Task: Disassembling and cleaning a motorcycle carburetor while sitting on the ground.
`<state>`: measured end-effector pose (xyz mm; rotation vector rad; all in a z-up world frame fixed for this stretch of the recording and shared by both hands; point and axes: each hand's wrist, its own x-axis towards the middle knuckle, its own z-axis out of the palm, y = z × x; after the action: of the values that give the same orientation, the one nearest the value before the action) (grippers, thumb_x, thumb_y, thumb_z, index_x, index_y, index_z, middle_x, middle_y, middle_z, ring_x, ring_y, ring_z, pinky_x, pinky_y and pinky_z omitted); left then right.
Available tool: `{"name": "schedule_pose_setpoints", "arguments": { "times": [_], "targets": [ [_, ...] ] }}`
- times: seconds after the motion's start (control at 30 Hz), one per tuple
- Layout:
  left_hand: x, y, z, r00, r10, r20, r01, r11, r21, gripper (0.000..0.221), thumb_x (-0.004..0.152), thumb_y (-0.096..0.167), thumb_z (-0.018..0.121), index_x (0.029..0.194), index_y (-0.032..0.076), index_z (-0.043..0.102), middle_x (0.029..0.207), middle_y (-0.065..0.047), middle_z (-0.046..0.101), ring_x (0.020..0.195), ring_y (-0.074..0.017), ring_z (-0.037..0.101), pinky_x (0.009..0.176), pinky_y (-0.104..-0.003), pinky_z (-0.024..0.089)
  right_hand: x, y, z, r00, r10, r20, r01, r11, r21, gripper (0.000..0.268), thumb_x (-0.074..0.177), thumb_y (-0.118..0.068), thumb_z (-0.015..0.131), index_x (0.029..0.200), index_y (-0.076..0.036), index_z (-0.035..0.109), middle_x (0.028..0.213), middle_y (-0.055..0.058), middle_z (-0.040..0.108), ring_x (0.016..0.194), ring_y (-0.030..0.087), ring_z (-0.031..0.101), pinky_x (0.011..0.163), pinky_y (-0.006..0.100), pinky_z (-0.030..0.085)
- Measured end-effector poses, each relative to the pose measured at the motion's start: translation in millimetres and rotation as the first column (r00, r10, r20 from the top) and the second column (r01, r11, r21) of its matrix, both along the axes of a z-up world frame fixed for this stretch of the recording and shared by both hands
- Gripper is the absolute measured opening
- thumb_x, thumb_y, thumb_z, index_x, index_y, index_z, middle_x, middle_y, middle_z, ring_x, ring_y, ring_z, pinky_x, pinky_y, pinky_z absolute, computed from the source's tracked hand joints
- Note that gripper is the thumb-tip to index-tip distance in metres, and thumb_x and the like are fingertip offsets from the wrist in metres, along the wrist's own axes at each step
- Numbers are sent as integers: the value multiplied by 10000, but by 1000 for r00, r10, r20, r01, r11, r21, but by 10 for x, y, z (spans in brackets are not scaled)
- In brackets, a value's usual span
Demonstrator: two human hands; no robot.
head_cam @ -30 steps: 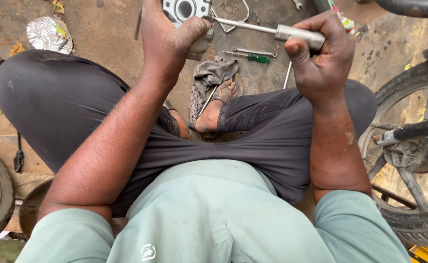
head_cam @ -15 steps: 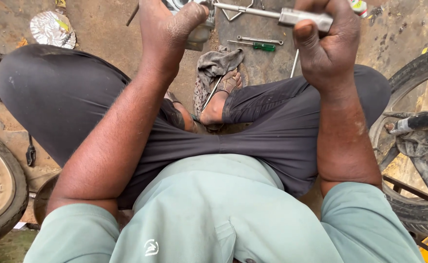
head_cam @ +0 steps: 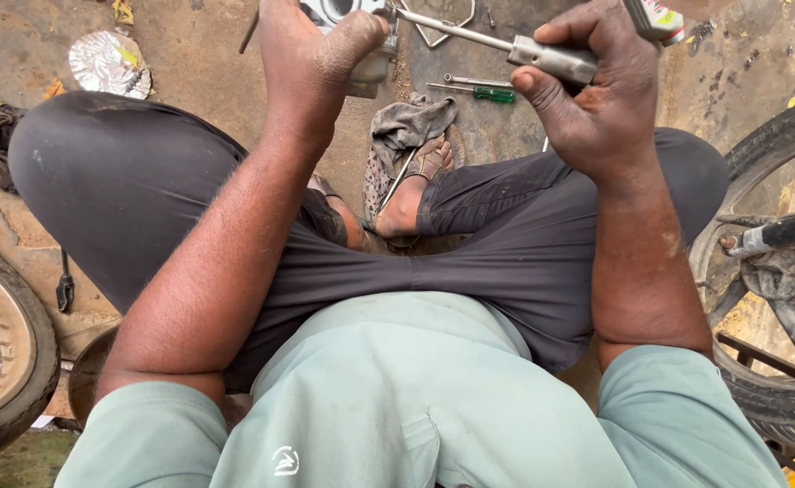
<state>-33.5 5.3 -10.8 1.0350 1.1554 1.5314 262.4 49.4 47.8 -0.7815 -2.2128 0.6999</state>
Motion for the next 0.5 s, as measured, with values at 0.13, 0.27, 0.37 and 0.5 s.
{"name": "schedule_pose_setpoints", "arguments": {
  "times": [0.13,0.27,0.37,0.5],
  "targets": [
    [8,43,-176,982,60,-179,-58,998,17,349,875,201,781,1098,-3,607,926,-124,714,782,-183,789,689,-329,703,39,-17,-50,999,-35,23,36,999,-34,391,1111,-384,734,1114,-7,632,947,70,681,835,100,674,724,225,551],
    [20,27,-49,992,51,-118,-53,998,-13,392,847,232,771,1121,17,592,925,-103,690,749,-169,795,662,-329,701,-2,-25,-20,986,-144,79,157,968,-198,387,1028,-401,717,1104,-26,660,903,40,673,738,83,644,645,220,525],
    [13,3,98,1000,1,25,2,994,-112,337,840,237,747,1075,22,637,875,-99,704,705,-171,787,624,-335,682,-23,-42,3,996,-83,32,87,983,-160,408,1073,-406,682,1153,-10,622,966,46,675,812,95,666,702,220,549],
    [-4,-2,153,991,-42,128,55,994,-98,302,857,228,730,1062,21,649,880,-91,687,699,-172,761,600,-325,671,144,14,-177,995,-80,65,87,991,-102,375,1138,-398,680,1163,-28,622,918,36,658,799,108,656,698,228,527]
  ]
}}
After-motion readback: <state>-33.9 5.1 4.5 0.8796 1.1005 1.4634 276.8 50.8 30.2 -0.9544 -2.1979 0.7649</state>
